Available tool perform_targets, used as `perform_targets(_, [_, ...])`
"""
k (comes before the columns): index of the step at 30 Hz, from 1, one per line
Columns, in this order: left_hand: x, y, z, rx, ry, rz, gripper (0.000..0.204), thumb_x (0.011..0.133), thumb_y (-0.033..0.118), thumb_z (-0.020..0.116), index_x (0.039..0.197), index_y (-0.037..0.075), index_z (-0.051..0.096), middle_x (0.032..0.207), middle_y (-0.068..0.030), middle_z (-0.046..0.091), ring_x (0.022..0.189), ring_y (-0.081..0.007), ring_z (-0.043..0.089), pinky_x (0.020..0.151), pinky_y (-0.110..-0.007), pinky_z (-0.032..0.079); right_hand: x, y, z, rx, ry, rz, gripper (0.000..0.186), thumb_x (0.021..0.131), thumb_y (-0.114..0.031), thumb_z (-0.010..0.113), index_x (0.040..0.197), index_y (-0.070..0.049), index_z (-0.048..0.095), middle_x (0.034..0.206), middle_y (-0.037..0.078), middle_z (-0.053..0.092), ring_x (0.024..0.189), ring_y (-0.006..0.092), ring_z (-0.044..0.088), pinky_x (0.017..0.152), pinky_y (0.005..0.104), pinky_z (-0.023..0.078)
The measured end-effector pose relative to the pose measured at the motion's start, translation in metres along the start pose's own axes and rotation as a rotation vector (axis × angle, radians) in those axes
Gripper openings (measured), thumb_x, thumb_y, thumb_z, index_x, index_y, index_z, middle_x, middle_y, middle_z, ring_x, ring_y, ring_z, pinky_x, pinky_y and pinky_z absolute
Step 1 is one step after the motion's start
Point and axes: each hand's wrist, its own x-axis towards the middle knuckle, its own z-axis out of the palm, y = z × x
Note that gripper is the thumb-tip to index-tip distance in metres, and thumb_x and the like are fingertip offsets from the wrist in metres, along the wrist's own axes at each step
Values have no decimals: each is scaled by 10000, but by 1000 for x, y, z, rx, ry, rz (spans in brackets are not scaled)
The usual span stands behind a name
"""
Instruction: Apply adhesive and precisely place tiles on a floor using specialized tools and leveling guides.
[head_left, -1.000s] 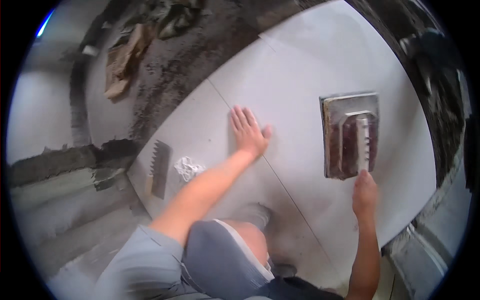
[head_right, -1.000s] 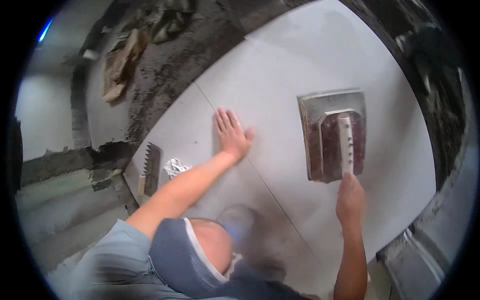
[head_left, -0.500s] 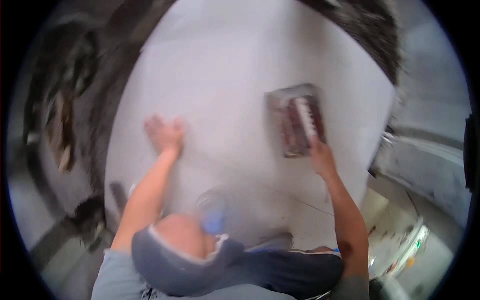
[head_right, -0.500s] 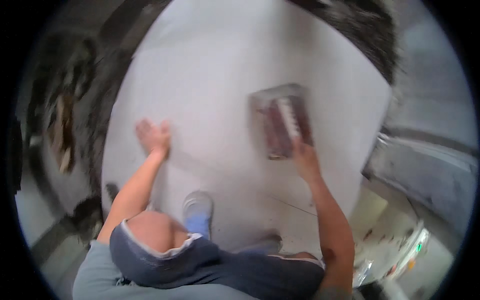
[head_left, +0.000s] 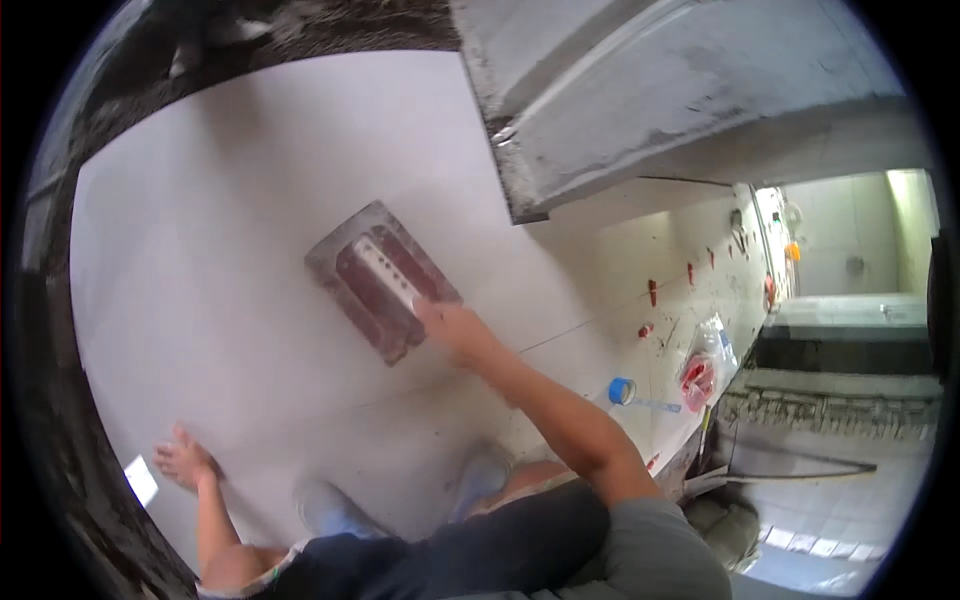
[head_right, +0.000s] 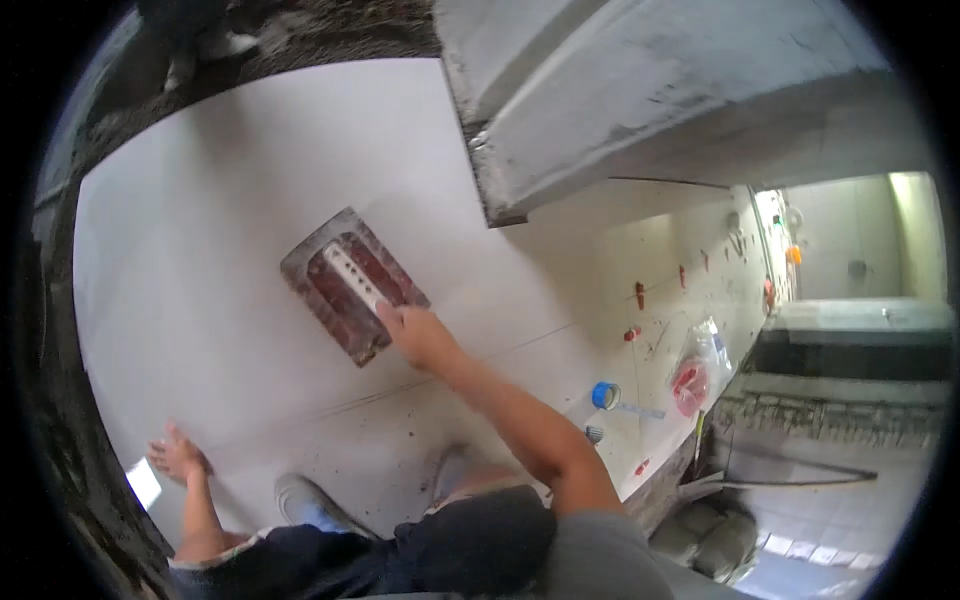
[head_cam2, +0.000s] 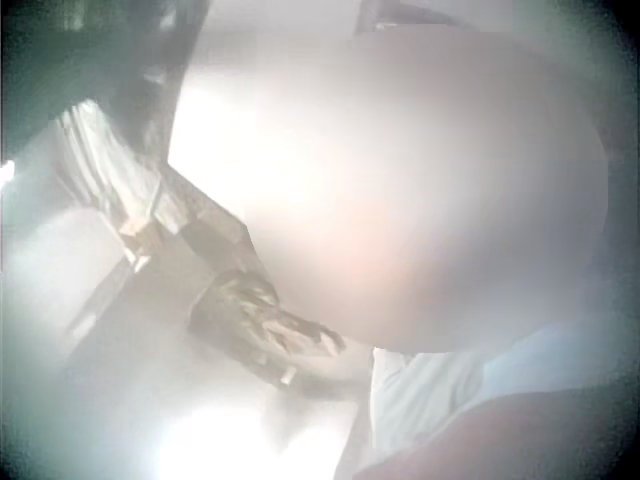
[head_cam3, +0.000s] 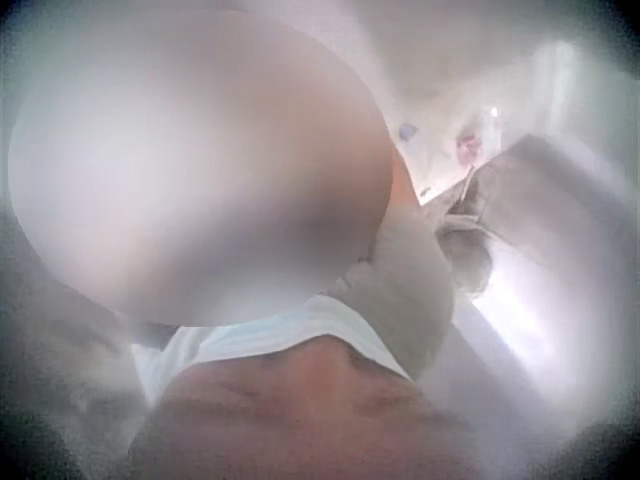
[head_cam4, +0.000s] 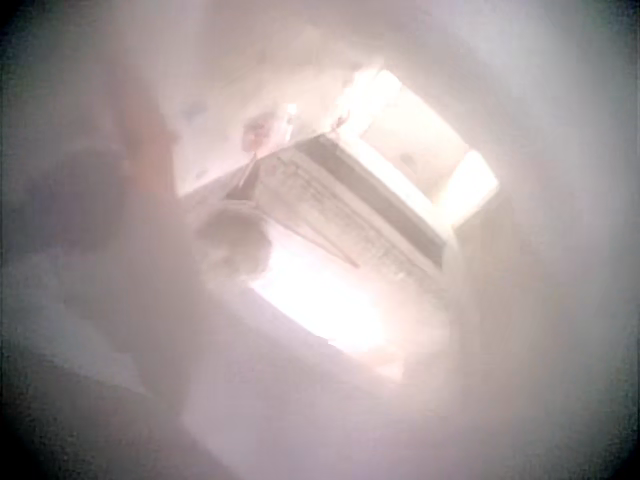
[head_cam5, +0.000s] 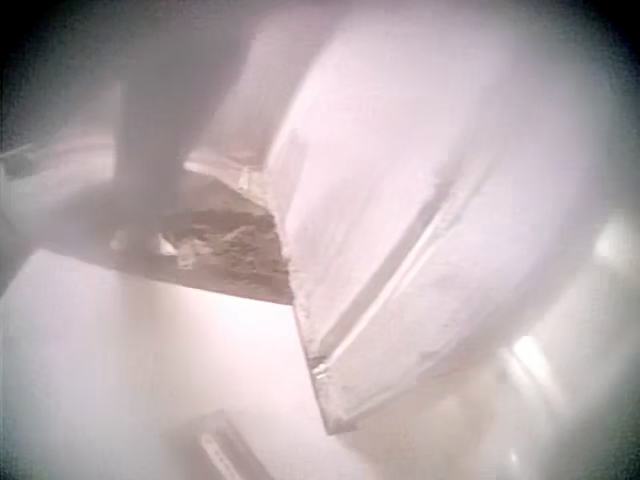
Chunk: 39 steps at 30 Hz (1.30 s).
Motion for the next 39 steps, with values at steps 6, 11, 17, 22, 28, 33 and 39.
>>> perform_targets(6, [11, -9, 24, -150, 106, -39, 982, 960, 755, 236, 1545, -33, 256, 1585, -296, 251, 1486, -443, 210, 1205, -523, 195, -51, 94, -1, -48, 285, 64, 629, 1031, -521, 376, 861, 27, 632, 840, 266, 650, 840, 448, 625, 763, 473, 467])
perform_targets(11, [2, 5, 6, -51, 53, -29, 924, 988, 711, 237, 1529, -36, 293, 1549, -294, 316, 1453, -437, 289, 1185, -525, 242, -47, 129, -24, 1, 189, 171, 661, 1031, -562, 360, 923, 16, 661, 865, 264, 667, 851, 450, 633, 791, 493, 477])
perform_targets(17, [2, -2, -8, -32, 117, -41, 860, 1001, 688, 268, 1478, -18, 389, 1471, -230, 448, 1362, -389, 443, 1108, -506, 364, -85, 163, -32, 135, 479, 246, 673, 1017, -569, 408, 869, 45, 643, 780, 227, 639, 772, 371, 623, 771, 455, 483])
perform_targets(22, [-7, 4, -19, 79, 162, -24, 798, 1012, 658, 293, 1422, -9, 453, 1413, -206, 503, 1290, -350, 513, 1033, -505, 432, -63, 222, -68, 260, 460, 396, 689, 1016, -589, 407, 774, 28, 597, 662, 159, 593, 607, 284, 590, 635, 430, 484])
perform_targets(28, [2, 5, -7, 73, 222, -50, 741, 1027, 614, 297, 1403, 0, 470, 1412, -223, 498, 1297, -374, 504, 1030, -516, 433, -80, 246, -58, 192, 807, 229, 686, 991, -649, 428, 735, -34, 589, 586, 57, 549, 471, 192, 516, 459, 388, 439])
perform_targets(33, [-65, 96, -47, 8, 207, 359, 800, 1043, 586, 286, 1493, -73, 347, 1562, -282, 314, 1480, -401, 258, 1215, -479, 214, -41, 315, -95, 298, 623, 453, 723, 978, -689, 419, 646, -62, 555, 546, 36, 509, 458, 166, 495, 433, 364, 408])
perform_targets(39, [-64, 76, -67, -130, 123, 323, 860, 1029, 624, 279, 1527, -77, 273, 1607, -257, 246, 1508, -372, 197, 1230, -454, 166, -85, 247, -95, 341, 875, 345, 752, 988, -679, 393, 603, -46, 526, 519, 36, 481, 480, 169, 510, 454, 379, 406])
